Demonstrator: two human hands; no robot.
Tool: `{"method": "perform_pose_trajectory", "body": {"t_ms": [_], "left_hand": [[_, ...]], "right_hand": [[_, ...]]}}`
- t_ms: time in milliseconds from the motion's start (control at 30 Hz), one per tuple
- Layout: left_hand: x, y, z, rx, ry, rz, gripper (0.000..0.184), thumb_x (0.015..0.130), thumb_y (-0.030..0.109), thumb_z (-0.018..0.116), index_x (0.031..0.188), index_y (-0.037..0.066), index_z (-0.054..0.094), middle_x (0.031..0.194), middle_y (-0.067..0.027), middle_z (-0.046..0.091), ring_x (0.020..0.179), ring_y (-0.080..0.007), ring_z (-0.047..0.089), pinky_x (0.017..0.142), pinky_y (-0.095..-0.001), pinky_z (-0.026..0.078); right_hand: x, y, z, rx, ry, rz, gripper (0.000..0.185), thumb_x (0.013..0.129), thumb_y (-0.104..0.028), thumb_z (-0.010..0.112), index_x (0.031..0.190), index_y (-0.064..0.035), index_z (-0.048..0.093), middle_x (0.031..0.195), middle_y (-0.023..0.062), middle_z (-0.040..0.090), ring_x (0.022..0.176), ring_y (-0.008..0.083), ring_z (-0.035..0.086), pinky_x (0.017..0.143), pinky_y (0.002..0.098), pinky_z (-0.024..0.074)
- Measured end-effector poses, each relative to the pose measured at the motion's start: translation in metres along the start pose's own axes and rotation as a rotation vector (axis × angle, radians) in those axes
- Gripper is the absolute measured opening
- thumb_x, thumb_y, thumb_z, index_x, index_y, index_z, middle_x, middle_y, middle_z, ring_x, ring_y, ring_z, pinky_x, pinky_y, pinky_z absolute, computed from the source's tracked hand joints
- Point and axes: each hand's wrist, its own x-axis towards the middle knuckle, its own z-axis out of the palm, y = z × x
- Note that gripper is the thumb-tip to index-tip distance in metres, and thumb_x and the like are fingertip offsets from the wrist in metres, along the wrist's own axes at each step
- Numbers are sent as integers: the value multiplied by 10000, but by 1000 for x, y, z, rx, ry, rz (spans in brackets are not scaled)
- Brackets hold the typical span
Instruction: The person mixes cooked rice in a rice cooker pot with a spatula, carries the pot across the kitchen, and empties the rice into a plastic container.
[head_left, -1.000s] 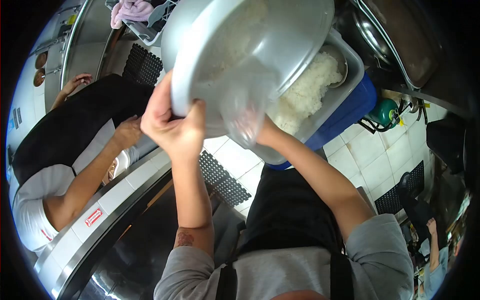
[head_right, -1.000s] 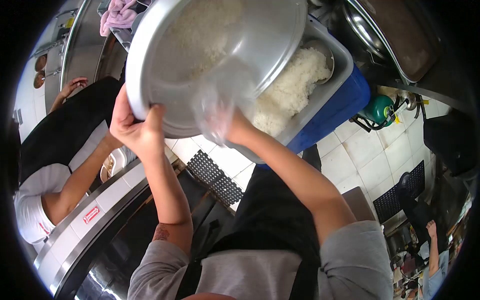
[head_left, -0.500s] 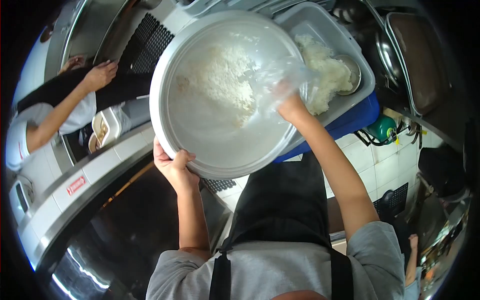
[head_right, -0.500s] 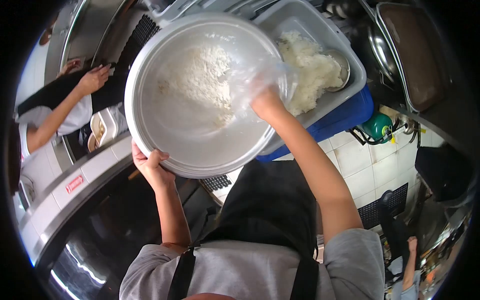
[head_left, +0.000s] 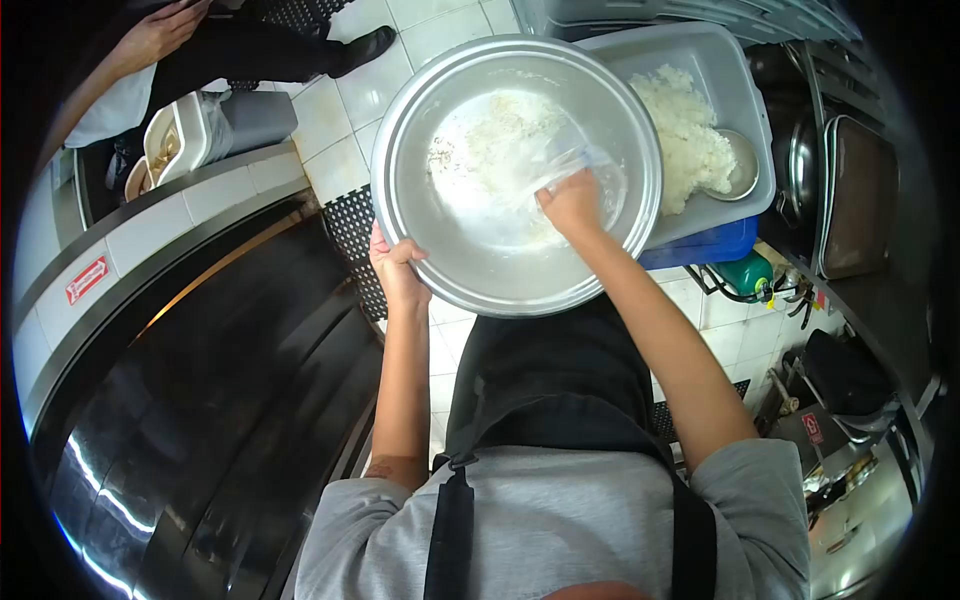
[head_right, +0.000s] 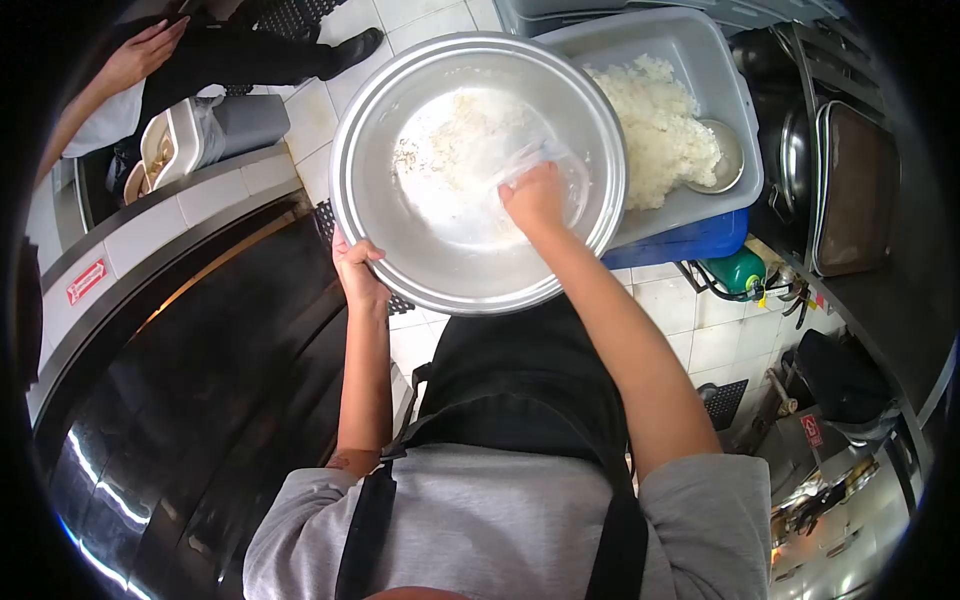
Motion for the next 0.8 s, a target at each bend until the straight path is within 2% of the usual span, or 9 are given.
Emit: {"method": "perform_pose_trajectory", "body": {"t_ms": [133,233,333,433,500,567,667,733,800], "left_hand": [[14,-5,-10,18,-2,0,570,495,-125,396,1031,-4,548,826,-58,602,654,-148,558,575,-235,465],[18,-5,-6,37,49,18,529,503,-134,410,992,-5,566,788,-27,592,595,-98,507,513,-199,410],[21,-3,-7,47,22,-11,519,512,-139,409,988,-6,568,780,-24,594,598,-94,510,522,-198,413],[23,-4,-3,47,18,-1,505,518,-143,410,979,-5,563,773,-25,598,599,-87,511,521,-195,409],[21,-4,-2,50,45,-31,502,522,-146,405,978,-2,559,779,-27,594,600,-85,512,517,-199,407],[22,-7,-2,16,55,-26,502,524,-149,401,977,0,559,780,-28,593,603,-85,513,516,-199,405],[25,-6,-1,35,57,-17,501,528,-156,396,975,-2,564,749,-25,592,570,-80,494,497,-196,393],[28,-4,-4,58,21,-19,502,531,-157,397,978,-4,568,732,-23,591,551,-77,483,489,-194,388],[27,0,0,69,42,-18,502,536,-159,400,983,-10,573,722,-23,589,539,-74,479,482,-191,383]], "right_hand": [[0,-21,3,-92,-162,26,459,741,-236,627,1130,-4,556,1168,198,528,1108,363,464,999,381,329],[-23,-35,31,174,175,-53,453,763,-215,616,1151,5,539,1148,214,536,1103,361,468,992,397,335],[-35,-52,10,301,-258,-60,397,804,-184,572,1146,13,532,1120,227,544,1076,361,489,974,392,357],[1,-36,26,204,165,-102,338,819,-163,537,1091,37,555,1150,205,538,1092,318,483,960,368,363],[60,-28,-44,781,4,206,293,832,-140,511,1060,42,538,1143,226,526,1087,321,488,908,387,392],[107,-12,-35,424,-33,138,280,824,-114,508,1056,41,514,1113,248,527,1065,342,498,882,418,395],[83,-32,11,875,229,256,301,837,-109,478,1095,45,488,1101,248,536,1027,371,514,876,426,399],[46,-45,30,-59,200,-85,303,854,-125,445,1093,57,485,1073,227,556,995,388,526,874,432,400],[34,-43,18,-226,15,-172,291,856,-134,431,1073,45,506,1065,220,562,1001,365,529,880,429,397]]}}
